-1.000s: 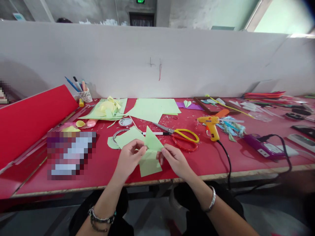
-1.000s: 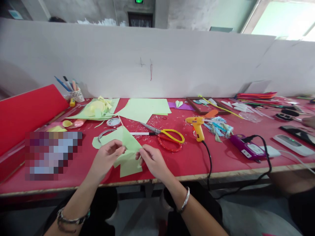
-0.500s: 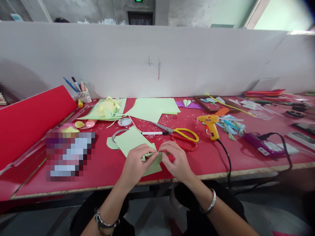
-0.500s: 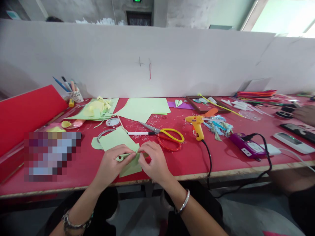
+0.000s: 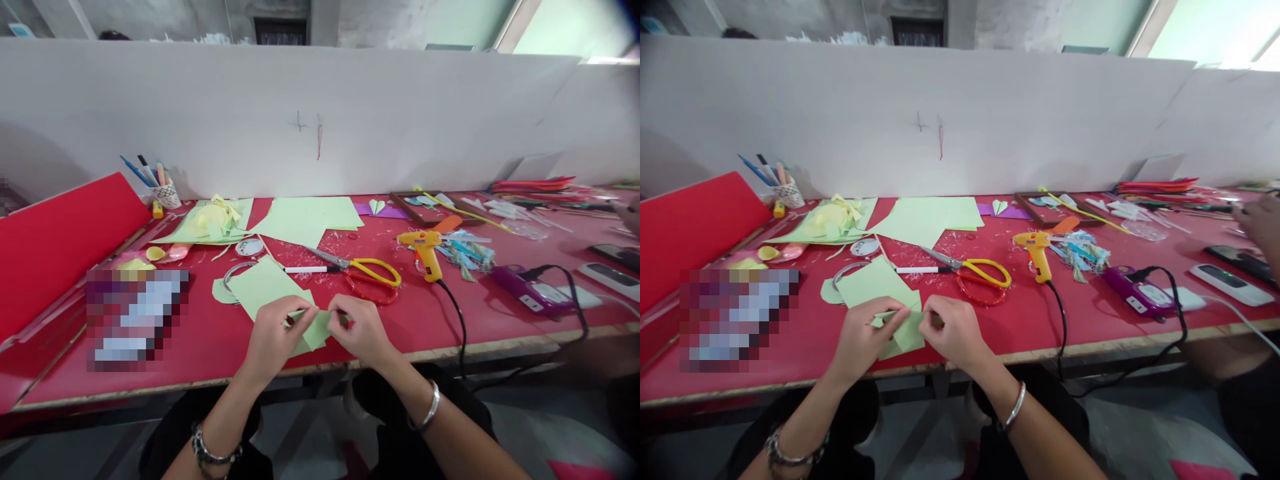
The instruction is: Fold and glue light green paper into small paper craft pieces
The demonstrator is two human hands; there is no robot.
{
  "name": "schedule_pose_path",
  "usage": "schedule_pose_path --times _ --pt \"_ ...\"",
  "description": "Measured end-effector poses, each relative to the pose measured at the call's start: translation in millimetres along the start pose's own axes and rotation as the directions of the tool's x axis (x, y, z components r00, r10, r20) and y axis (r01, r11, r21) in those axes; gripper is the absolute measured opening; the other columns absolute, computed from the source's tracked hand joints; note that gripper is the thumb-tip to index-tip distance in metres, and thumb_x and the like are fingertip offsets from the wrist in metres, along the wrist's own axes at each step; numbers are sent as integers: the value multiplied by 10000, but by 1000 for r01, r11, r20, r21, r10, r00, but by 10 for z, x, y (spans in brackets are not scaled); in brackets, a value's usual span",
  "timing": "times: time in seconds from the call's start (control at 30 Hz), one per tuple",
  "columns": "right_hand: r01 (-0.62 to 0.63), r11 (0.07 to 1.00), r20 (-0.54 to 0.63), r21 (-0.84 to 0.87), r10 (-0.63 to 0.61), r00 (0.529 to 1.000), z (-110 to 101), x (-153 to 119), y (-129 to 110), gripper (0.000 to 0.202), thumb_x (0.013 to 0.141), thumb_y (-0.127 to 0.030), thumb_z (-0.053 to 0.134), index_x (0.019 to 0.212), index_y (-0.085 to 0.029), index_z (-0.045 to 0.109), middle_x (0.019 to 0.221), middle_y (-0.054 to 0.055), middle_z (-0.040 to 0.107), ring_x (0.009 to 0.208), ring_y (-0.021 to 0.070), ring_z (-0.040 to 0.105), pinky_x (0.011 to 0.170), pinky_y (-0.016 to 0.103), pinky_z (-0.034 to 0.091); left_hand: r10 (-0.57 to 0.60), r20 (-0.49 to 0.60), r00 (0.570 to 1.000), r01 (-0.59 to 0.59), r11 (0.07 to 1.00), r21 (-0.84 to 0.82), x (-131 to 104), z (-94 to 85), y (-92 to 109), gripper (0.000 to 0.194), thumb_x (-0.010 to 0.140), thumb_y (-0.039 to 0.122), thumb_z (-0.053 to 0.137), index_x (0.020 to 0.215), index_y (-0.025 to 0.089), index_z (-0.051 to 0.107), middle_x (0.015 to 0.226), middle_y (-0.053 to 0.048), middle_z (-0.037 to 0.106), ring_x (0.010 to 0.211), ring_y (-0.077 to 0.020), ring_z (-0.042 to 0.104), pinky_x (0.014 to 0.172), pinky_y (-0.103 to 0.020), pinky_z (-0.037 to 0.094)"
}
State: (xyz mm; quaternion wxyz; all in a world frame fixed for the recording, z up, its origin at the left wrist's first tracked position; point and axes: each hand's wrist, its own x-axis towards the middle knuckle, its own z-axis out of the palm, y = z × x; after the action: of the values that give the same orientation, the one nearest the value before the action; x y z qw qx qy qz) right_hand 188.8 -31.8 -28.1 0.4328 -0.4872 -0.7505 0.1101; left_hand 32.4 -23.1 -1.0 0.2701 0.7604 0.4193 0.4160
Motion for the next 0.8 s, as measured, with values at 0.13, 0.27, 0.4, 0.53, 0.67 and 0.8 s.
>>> schedule_pose_path --times 0.13,0.27,0.4,0.53,0.67,0.8 --pt "-103 993 -23 51 104 994 -60 10 90 135 651 -105 454 553 -189 412 500 -42 410 460 87 386 474 208 298 -113 -175 978 104 993 -58 31 -220 -57 200 760 312 541 622 173 582 563 11 550 509 -111 486 475 -179 358" --pt "-233 922 -56 308 262 963 -84 17 125 147 766 -168 410 628 -184 459 532 -27 455 467 98 425 468 213 331 -219 -306 926 186 973 -134 32 -337 -137 190 744 329 559 640 171 576 543 32 507 432 -80 446 406 -167 335" --pt "-213 768 65 604 218 974 -70 30 49 215 865 -295 314 877 -181 496 622 -3 544 522 122 514 523 238 412 -191 -187 964 169 977 -131 13 -218 -119 198 744 321 555 638 160 600 591 9 575 462 -99 501 426 -179 381" --pt "-200 874 222 443 109 969 -54 36 -20 174 827 -276 442 705 -177 516 588 -12 550 550 117 529 566 220 401 -51 -146 988 56 998 28 19 -127 -106 203 782 297 521 669 157 614 647 -19 626 619 -143 577 568 -203 438" --pt "-178 965 214 192 136 967 -22 37 6 246 830 -246 441 602 -167 488 548 -18 506 520 102 470 521 205 337 267 -224 937 -145 883 447 47 -132 -167 255 771 263 553 1007 170 581 1015 -89 619 990 -223 547 844 -314 412" --pt "-114 989 239 99 88 967 15 35 39 240 821 -226 449 590 -166 472 549 -19 477 513 100 422 505 209 301 498 84 863 -428 634 644 57 -59 -199 170 804 162 491 936 198 592 983 -46 638 994 -196 549 941 -370 337"
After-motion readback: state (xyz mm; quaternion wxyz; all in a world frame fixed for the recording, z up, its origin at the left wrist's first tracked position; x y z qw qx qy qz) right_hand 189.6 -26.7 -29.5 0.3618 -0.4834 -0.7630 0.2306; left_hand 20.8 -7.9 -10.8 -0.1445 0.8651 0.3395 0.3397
